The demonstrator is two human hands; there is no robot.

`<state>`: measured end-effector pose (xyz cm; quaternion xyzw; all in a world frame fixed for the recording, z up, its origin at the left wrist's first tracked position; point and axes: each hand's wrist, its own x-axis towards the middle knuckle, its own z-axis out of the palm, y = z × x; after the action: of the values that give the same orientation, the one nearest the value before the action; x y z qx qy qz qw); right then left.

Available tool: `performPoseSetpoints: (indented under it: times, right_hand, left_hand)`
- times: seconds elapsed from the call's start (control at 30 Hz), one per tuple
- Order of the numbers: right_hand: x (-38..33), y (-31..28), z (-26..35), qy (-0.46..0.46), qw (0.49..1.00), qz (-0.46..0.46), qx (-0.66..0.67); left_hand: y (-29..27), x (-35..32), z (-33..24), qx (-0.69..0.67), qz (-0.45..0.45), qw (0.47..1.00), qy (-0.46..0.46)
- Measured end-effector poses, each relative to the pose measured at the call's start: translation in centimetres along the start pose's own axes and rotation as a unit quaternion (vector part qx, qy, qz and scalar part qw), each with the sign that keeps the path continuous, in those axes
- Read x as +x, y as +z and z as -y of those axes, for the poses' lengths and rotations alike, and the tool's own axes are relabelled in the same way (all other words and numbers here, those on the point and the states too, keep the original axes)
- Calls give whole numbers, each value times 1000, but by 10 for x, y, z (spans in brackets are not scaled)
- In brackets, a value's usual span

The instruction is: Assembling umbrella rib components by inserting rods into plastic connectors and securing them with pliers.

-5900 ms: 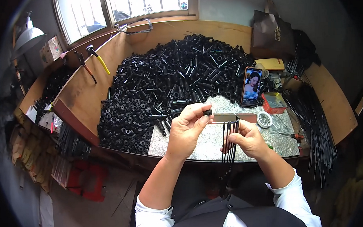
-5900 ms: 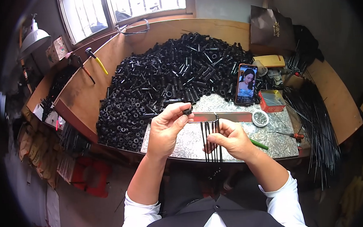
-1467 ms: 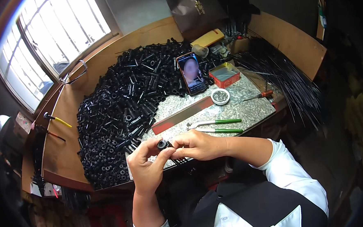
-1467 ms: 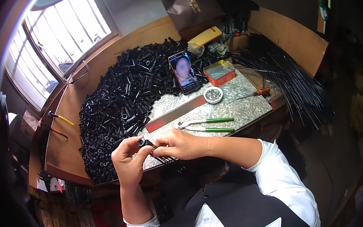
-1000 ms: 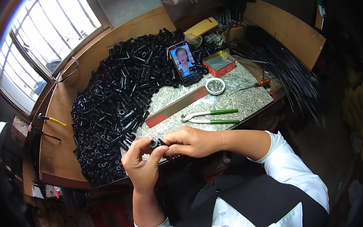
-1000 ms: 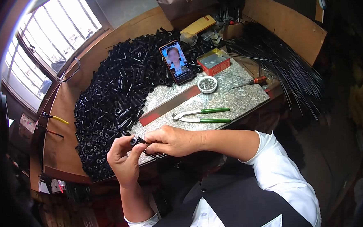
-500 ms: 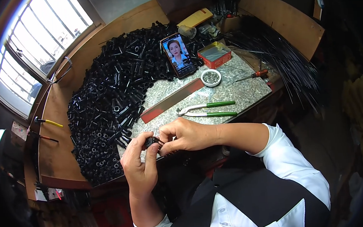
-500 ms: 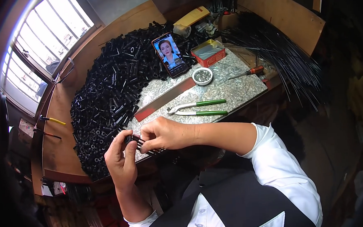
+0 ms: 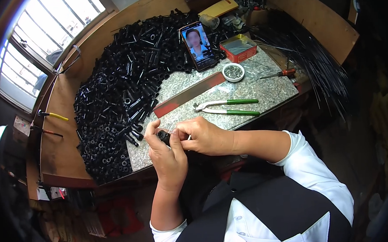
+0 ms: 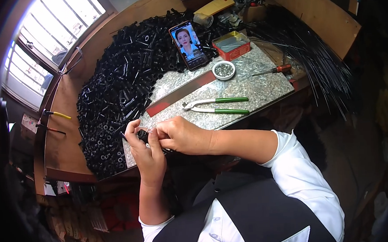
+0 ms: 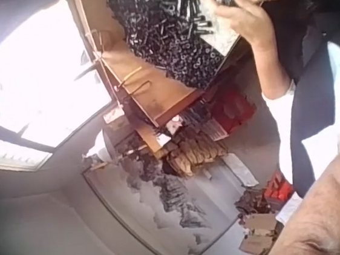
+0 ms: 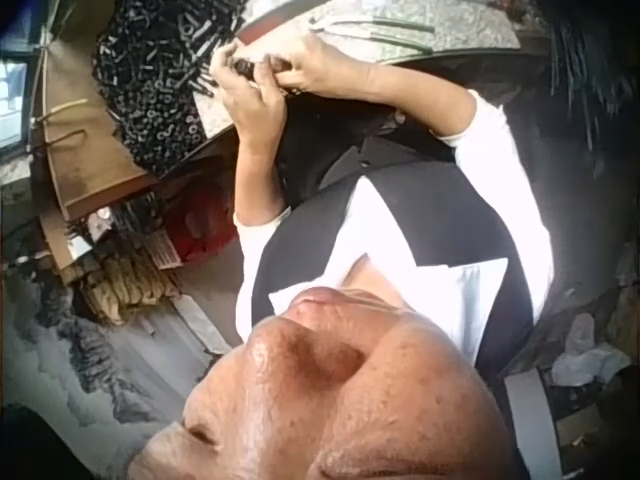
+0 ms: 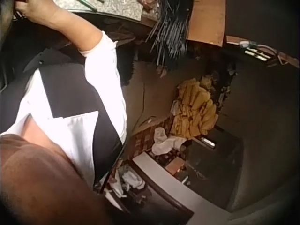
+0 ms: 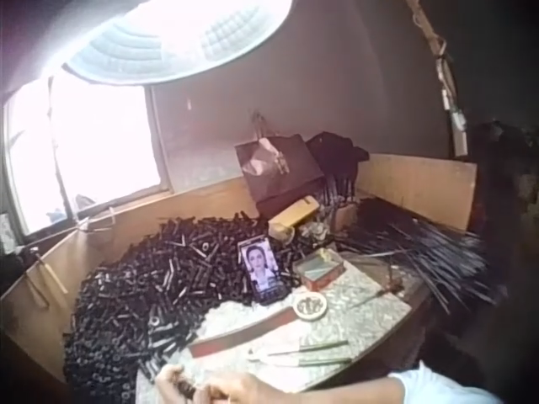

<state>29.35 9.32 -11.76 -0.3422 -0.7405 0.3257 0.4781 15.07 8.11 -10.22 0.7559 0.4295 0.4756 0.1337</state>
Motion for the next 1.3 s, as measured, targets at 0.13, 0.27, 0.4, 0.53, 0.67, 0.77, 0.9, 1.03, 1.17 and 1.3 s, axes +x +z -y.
performPoseSetpoints:
  times: [0.13,0.27,0.4,0.53,0.67,0.77,0.9,1.03,1.17,1.3]
  right_hand:
    - [-1,1,-3,38,999,21,-6]
    - [-8,-1,-10,14,999,33,-20]
    - [-20,-11,-11,14,999,39,-27]
    - [-32,-23,-9,56,996,55,-45]
    - [-42,-27,-16,56,997,42,-46]
    - [-47,-33,-16,48,995,41,-72]
    - [-58,-55,-26,-15,974,13,-226]
    - [-65,-90,-45,3,894,5,-448]
    - [-71,-102,-57,114,857,66,-498]
    - [-74,-98,-64,56,861,74,-500]
  left_hand:
    - [2,-3,4,-14,-16,1000,-4]
    - [4,-5,6,-49,-31,998,6]
    - [10,-8,8,-97,-33,995,-17]
    - [13,-12,6,-79,-31,996,-16]
    - [17,-12,5,-99,-36,994,-6]
    - [14,-14,6,-85,-43,995,-1]
    - [16,-20,4,-239,-73,963,-96]
    - [11,-29,29,-365,-15,915,-173]
    - [10,-36,33,-354,24,920,-165]
    - [12,-37,29,-403,47,899,-165]
